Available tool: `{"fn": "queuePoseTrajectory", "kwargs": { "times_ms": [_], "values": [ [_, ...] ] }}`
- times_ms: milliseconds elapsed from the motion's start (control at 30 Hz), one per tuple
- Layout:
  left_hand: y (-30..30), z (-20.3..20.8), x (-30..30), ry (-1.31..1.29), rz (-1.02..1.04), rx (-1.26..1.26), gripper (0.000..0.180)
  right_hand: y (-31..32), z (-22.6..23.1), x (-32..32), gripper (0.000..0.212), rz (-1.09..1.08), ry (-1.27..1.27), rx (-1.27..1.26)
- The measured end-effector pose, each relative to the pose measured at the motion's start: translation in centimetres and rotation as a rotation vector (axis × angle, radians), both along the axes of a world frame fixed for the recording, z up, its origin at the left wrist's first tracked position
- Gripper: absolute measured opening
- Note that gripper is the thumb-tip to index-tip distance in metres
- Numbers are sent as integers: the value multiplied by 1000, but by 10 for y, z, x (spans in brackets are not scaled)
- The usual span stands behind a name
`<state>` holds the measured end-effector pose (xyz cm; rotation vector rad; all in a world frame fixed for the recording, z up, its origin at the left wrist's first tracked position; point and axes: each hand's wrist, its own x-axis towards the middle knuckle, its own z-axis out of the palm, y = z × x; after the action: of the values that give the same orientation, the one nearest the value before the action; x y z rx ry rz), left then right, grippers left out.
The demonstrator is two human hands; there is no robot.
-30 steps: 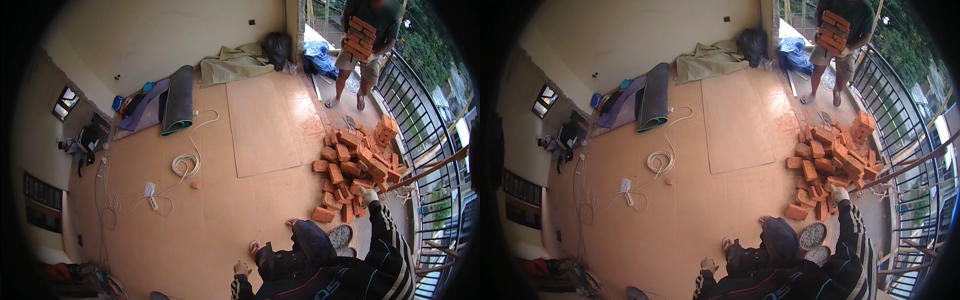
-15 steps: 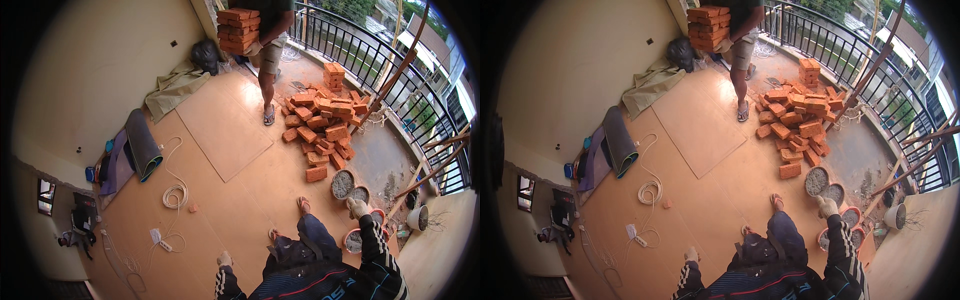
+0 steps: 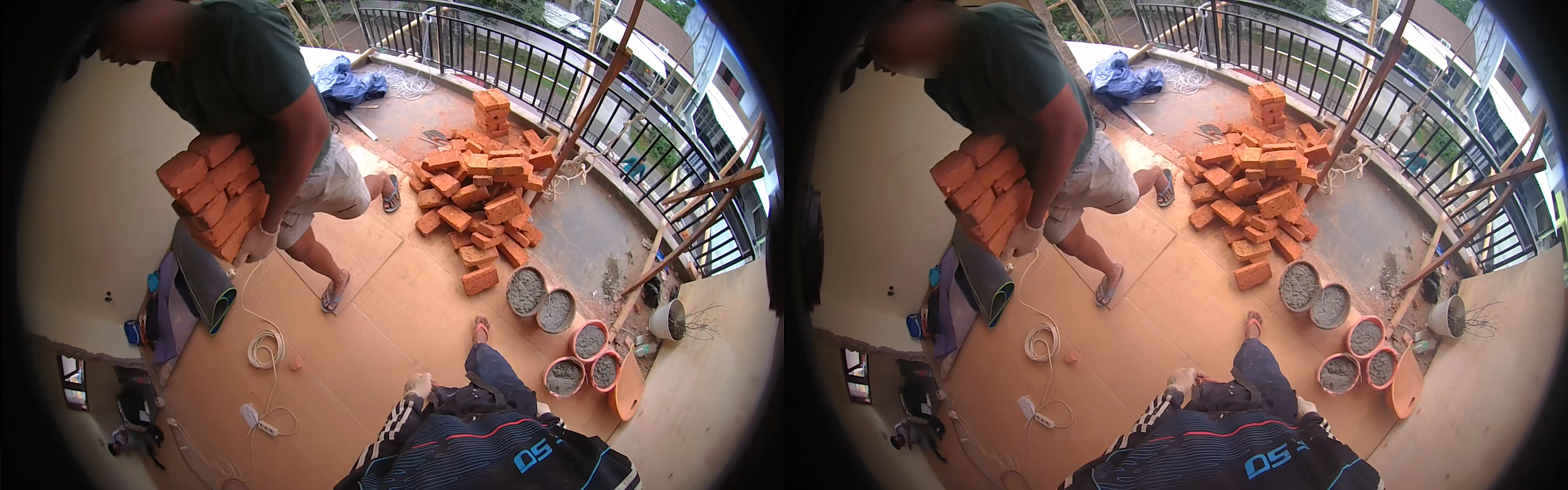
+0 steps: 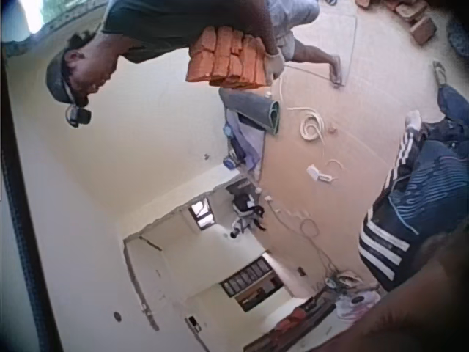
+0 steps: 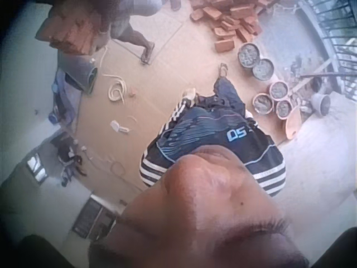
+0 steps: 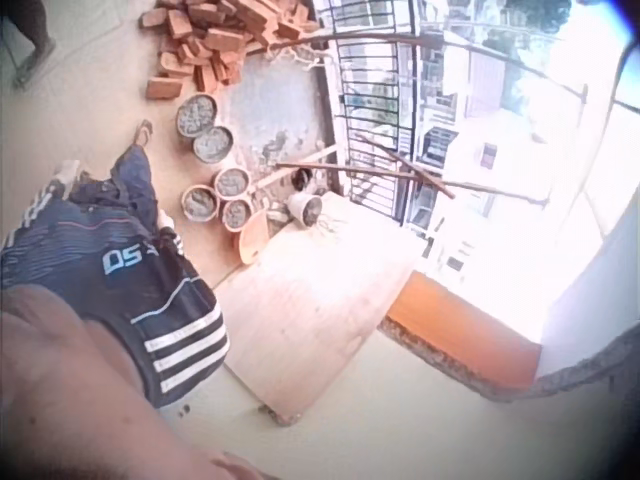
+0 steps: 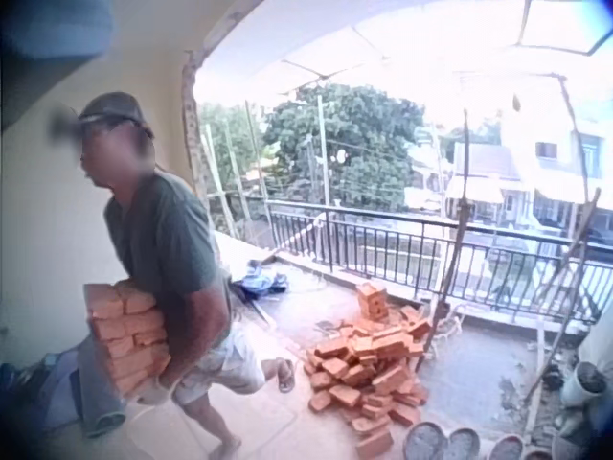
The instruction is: The person squats on a tiled floor and arranges red bricks into neat rows. They then pick up bricks and place them into buckets, organizing the materials on the floor.
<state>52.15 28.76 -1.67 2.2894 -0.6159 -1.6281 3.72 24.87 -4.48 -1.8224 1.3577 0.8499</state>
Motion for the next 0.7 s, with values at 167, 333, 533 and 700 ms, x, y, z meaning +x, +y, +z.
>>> {"fn": "queuePoseTrajectory", "kwargs": {
  "times_ms": [167,333,533,700],
  "values": [
    [-47,-33,37,60,165,74,43,-43,-73,54,32,-38,33,97],
    [-51,19,126,-193,531,-89,37,-211,68,201,44,-1497,-256,288],
    [-111,8,200,-232,476,-157,26,-448,47,231,57,-696,-59,-240],
    [-110,-40,288,-220,390,43,25,-520,71,432,49,-728,-273,-381]
  ]
}}
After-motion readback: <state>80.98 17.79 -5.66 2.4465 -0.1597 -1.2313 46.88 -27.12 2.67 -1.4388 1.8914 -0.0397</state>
